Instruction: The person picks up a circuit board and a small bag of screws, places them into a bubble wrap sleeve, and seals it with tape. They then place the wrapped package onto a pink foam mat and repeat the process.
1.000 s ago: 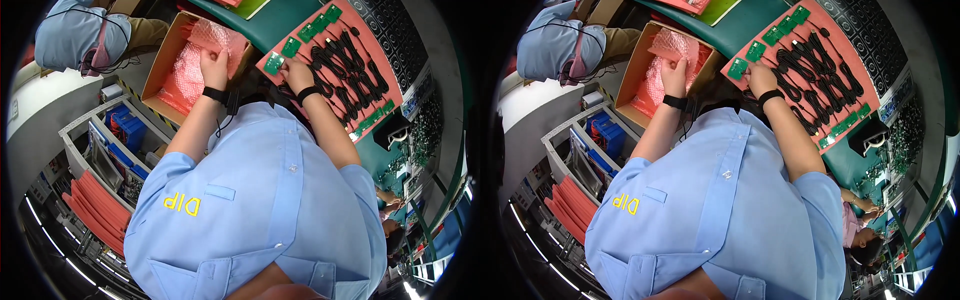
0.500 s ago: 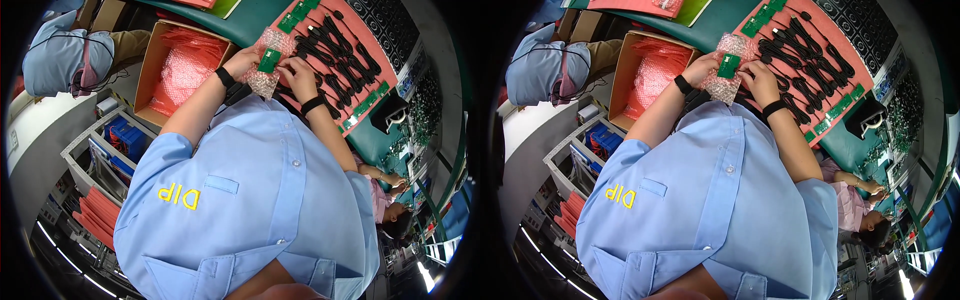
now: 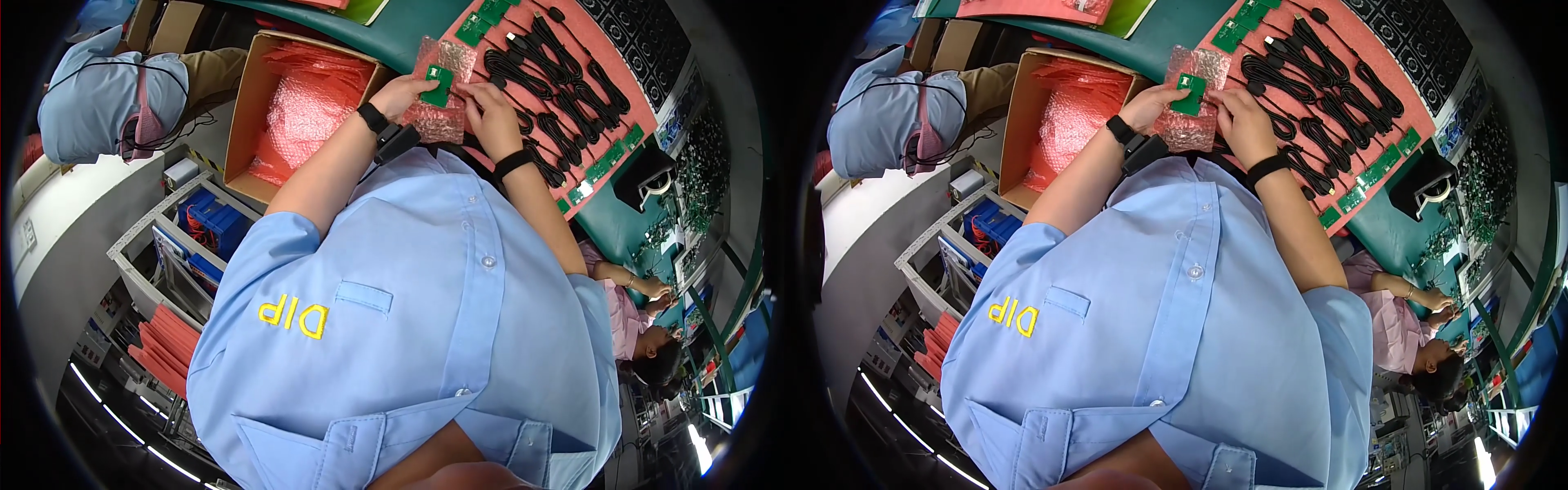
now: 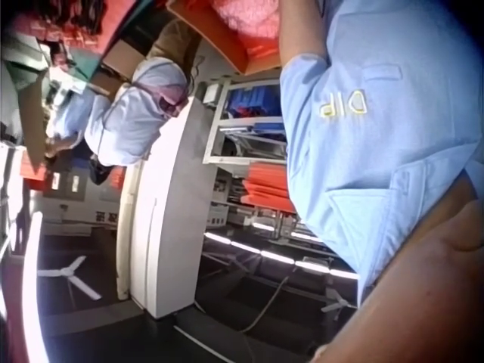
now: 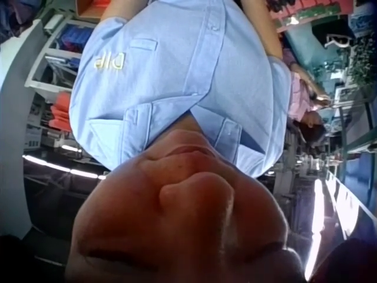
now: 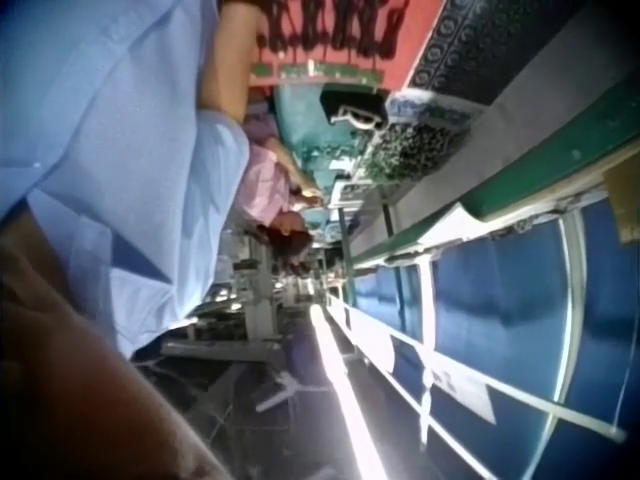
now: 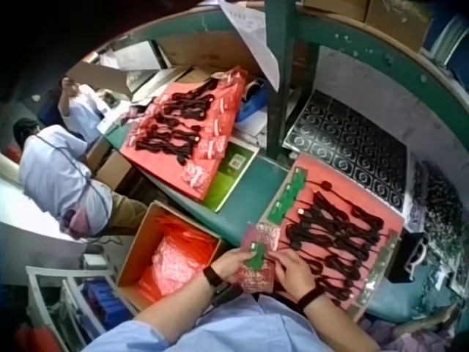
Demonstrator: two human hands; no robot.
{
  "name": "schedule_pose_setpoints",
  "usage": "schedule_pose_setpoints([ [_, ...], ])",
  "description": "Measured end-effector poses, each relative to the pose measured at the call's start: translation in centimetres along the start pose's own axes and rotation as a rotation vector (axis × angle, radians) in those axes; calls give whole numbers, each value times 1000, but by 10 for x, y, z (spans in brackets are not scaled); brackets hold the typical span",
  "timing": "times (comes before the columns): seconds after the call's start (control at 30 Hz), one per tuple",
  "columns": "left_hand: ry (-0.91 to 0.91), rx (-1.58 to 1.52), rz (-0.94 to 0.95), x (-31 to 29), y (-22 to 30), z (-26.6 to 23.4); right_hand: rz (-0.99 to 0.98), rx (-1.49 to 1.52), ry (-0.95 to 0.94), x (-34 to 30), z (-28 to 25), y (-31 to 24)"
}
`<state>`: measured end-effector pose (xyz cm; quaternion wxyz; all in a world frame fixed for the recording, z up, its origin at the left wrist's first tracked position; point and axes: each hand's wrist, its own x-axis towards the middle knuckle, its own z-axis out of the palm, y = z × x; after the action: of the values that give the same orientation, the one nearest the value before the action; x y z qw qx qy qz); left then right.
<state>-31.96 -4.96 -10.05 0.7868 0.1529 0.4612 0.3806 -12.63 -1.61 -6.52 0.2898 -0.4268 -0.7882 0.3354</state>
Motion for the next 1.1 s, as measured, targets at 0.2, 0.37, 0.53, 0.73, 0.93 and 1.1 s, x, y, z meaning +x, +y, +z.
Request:
schedule_pose_setpoints([
  [0.2,28,-126,-104,-7,0,-8,-410,-280,-21,-9,-19,-27],
  [0.37,-118,-183,-64,-11,-8,-1,200,296,-130,2,0,-6],
  [0.53,-65,-407,52,-27,-2,21,399,405,-132,9,8,5],
  [0.73,100,-51,3,-36,14,31,422,366,11,25,14,3],
  [0.93,30,-73,-99,-33,20,29,424,792,-333,48,-5,17],
  [1.1,-139,-347,-216,-19,30,15,-300,25,-297,17,-7,14],
])
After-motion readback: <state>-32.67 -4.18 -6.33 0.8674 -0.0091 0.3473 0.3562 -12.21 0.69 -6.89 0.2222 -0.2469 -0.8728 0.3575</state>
